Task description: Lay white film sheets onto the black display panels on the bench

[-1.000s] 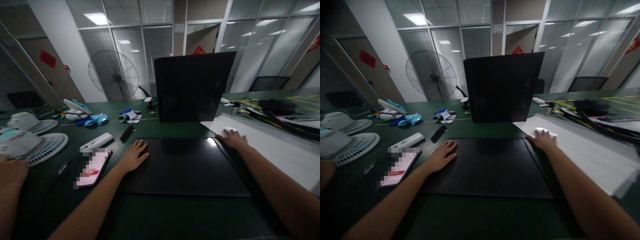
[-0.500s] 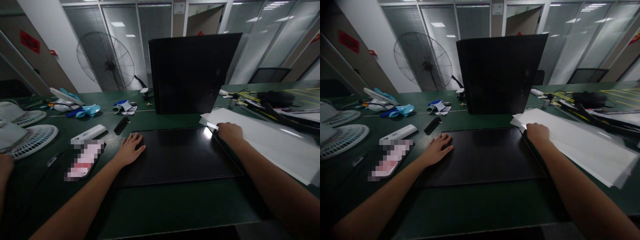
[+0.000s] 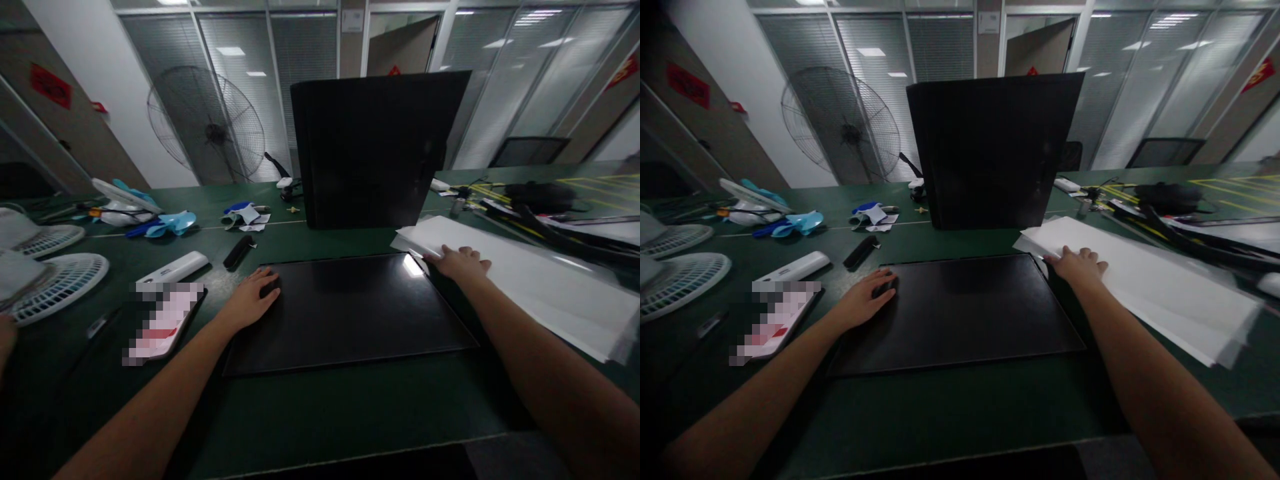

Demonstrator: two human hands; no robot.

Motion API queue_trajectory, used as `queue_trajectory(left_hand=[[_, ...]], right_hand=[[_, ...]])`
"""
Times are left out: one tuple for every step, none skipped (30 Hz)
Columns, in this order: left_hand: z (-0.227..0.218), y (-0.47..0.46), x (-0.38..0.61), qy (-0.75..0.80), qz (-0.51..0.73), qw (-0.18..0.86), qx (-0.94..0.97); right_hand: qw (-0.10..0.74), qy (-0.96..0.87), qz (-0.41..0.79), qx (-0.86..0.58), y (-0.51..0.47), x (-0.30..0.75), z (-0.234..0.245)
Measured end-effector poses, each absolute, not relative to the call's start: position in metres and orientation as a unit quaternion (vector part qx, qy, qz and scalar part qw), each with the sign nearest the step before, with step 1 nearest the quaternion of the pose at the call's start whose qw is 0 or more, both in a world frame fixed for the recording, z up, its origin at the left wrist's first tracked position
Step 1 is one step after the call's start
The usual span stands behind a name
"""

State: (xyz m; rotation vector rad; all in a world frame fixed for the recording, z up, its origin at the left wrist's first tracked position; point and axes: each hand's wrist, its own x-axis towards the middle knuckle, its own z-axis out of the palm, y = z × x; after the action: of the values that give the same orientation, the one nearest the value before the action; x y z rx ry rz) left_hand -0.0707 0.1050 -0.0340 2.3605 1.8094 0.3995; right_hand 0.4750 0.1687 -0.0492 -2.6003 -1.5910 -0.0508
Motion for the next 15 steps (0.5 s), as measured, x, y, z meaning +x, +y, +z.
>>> queue_trajectory(left_hand=[[-0.034,0.105,-0.071,0.601,0.137,0.069,0.785],[-0.034,0.105,-0.071,0.601,0.141,0.069,0.784],[-0.033,0.105,-0.071,0.602,0.145,0.069,0.782],[-0.033,0.105,-0.071,0.603,0.149,0.07,0.781],[-0.032,0.104,-0.071,0.603,0.156,0.071,0.779],[-0.032,0.105,-0.072,0.603,0.164,0.073,0.778],[-0.032,0.105,-0.072,0.602,0.172,0.075,0.776],[-0.031,0.105,-0.073,0.602,0.18,0.078,0.774],[-0.031,0.106,-0.074,0.603,0.187,0.082,0.771],[-0.031,0.107,-0.076,0.605,0.192,0.087,0.768],[-0.031,0.108,-0.077,0.609,0.197,0.091,0.763],[-0.03,0.109,-0.077,0.613,0.201,0.094,0.758],[-0.03,0.109,-0.078,0.616,0.206,0.097,0.754],[-0.029,0.109,-0.078,0.619,0.213,0.098,0.75],[-0.029,0.11,-0.078,0.622,0.22,0.101,0.745]], right_hand=[[0.042,-0.519,-0.022,-0.854,0.168,0.472,-0.047],[0.038,-0.516,-0.028,-0.855,0.166,0.468,-0.044],[0.035,-0.517,-0.038,-0.854,0.164,0.465,-0.041],[0.03,-0.527,-0.052,-0.848,0.162,0.462,-0.038],[0.026,-0.537,-0.062,-0.841,0.159,0.459,-0.034],[0.024,-0.544,-0.065,-0.836,0.156,0.457,-0.029],[0.025,-0.548,-0.062,-0.834,0.153,0.454,-0.024],[0.027,-0.55,-0.057,-0.833,0.149,0.452,-0.017],[0.028,-0.553,-0.051,-0.831,0.145,0.449,-0.011],[0.025,-0.562,-0.048,-0.825,0.14,0.444,-0.004],[0.021,-0.578,-0.05,-0.814,0.135,0.438,0.002],[0.015,-0.6,-0.055,-0.798,0.13,0.431,0.009],[0.008,-0.625,-0.06,-0.778,0.124,0.421,0.014],[0.003,-0.651,-0.065,-0.756,0.118,0.409,0.019],[0.001,-0.679,-0.07,-0.731,0.111,0.395,0.023]])
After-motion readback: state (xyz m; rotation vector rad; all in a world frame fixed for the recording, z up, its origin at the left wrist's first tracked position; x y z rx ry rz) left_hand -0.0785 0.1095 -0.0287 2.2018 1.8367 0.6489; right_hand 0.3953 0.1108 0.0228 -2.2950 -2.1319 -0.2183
